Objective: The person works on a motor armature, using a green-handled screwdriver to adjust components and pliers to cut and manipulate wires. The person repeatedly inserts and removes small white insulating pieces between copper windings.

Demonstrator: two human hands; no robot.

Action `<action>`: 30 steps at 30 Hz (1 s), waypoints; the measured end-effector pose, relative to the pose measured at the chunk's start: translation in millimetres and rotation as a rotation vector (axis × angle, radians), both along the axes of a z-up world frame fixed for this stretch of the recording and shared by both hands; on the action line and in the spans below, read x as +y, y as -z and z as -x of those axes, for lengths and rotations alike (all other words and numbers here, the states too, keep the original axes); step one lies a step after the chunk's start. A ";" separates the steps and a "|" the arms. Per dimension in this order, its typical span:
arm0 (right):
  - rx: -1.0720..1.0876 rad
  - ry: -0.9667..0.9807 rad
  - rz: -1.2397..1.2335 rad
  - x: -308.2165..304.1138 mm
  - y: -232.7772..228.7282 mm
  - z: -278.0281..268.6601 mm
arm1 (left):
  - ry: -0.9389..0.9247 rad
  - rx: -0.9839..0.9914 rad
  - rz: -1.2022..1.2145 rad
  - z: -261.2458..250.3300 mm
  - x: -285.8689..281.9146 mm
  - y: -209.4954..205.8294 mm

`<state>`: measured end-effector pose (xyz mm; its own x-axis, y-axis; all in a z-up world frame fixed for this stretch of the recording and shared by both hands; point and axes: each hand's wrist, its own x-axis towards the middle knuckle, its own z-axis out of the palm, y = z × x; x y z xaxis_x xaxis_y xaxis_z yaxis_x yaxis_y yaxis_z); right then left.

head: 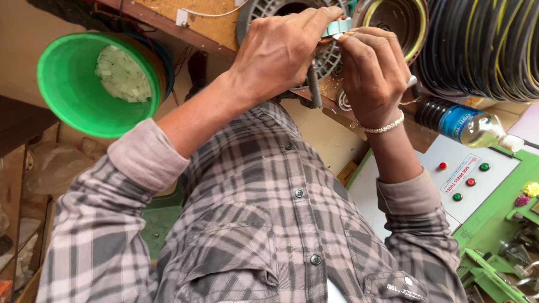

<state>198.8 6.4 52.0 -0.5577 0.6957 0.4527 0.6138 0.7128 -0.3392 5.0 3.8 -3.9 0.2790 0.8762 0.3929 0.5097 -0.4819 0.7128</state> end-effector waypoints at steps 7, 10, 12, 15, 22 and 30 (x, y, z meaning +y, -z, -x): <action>0.042 -0.115 -0.034 9.6 16.1 -23.1 | 0.016 0.146 -0.039 -9.7 2.7 -11.0; 0.079 -0.109 0.004 10.9 19.3 -25.8 | -0.004 0.250 -0.056 -13.8 3.3 -11.4; 0.098 -0.090 0.043 12.3 17.9 -26.4 | -0.023 0.288 -0.078 -16.3 4.5 -9.8; 0.057 -0.077 0.075 12.0 11.2 -27.3 | -0.073 0.359 -0.125 -22.4 5.6 -7.7; -0.002 -0.030 0.023 7.3 11.3 -22.8 | -0.090 0.445 -0.152 -26.8 7.1 -4.4; 0.087 0.058 -0.184 0.4 35.5 -2.7 | -0.044 0.396 -0.117 -21.0 9.8 -15.8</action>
<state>201.5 6.8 16.5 -0.4722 0.6266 0.6200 0.6295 0.7321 -0.2604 26.0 13.7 11.8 0.3916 0.8467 0.3601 0.7555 -0.5193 0.3995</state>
